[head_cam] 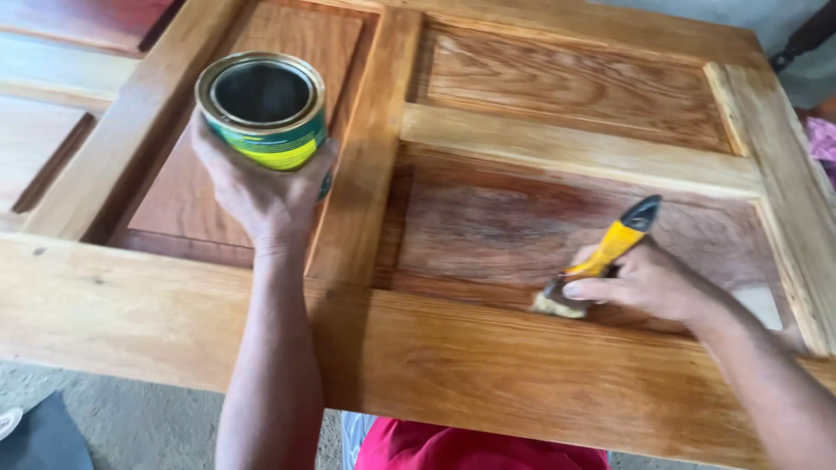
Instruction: The person applies a dark liquid finish to a wooden door using a brush. They hold a can of the finish in one hand and repeatedly dip the brush into it to coat the surface of the door panels.
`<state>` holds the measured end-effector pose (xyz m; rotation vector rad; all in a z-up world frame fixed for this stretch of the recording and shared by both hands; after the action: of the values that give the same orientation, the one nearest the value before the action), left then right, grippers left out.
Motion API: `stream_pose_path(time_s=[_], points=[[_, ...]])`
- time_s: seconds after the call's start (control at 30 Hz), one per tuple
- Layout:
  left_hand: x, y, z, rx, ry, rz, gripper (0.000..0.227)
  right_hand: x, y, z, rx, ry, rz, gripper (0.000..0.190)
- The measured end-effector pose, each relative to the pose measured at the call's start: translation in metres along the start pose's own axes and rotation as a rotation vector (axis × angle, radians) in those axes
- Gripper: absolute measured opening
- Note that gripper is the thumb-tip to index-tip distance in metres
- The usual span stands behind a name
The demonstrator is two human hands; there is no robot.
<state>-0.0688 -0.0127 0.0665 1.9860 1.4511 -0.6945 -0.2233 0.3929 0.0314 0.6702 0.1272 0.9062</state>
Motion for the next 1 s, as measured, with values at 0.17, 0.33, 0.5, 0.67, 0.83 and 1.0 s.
stream_pose_path(time_s=[0.17, 0.33, 0.5, 0.67, 0.83, 1.0], points=[[-0.002, 0.001, 0.000, 0.014, 0.017, -0.026, 0.112, -0.055, -0.056, 0.062, 0.003, 0.042, 0.064, 0.018], [-0.003, 0.003, -0.003, 0.019, 0.010, -0.033, 0.109, -0.100, -0.114, 0.102, -0.128, 0.237, 0.072, 0.019], [-0.004, 0.004, -0.001, 0.039, 0.030, -0.045, 0.116, -0.109, -0.141, 0.118, -0.200, -0.001, -0.241, 0.024], [-0.003, 0.006, 0.004, 0.063, -0.013, -0.058, 0.114, -0.109, -0.129, 0.069, -0.633, 0.081, -0.469, 0.024], [-0.003, 0.007, 0.002, 0.081, 0.012, -0.054, 0.112, -0.120, -0.138, 0.079, -0.367, -0.076, -0.186, 0.021], [0.000, 0.007, -0.003, 0.139, 0.005, -0.035, 0.108, -0.121, -0.137, 0.109, -0.235, 0.043, -0.390, 0.022]])
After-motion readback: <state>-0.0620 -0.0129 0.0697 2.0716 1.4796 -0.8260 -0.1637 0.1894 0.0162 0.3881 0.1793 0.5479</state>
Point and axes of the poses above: each hand's wrist, its own x-axis away from the middle knuckle, its own y-axis out of the back of the hand, z = x × y, the point moved 5 cm from there along -x, towards the middle knuckle, and after that the axes turned 1 degree about y, right-handed, at the moved point
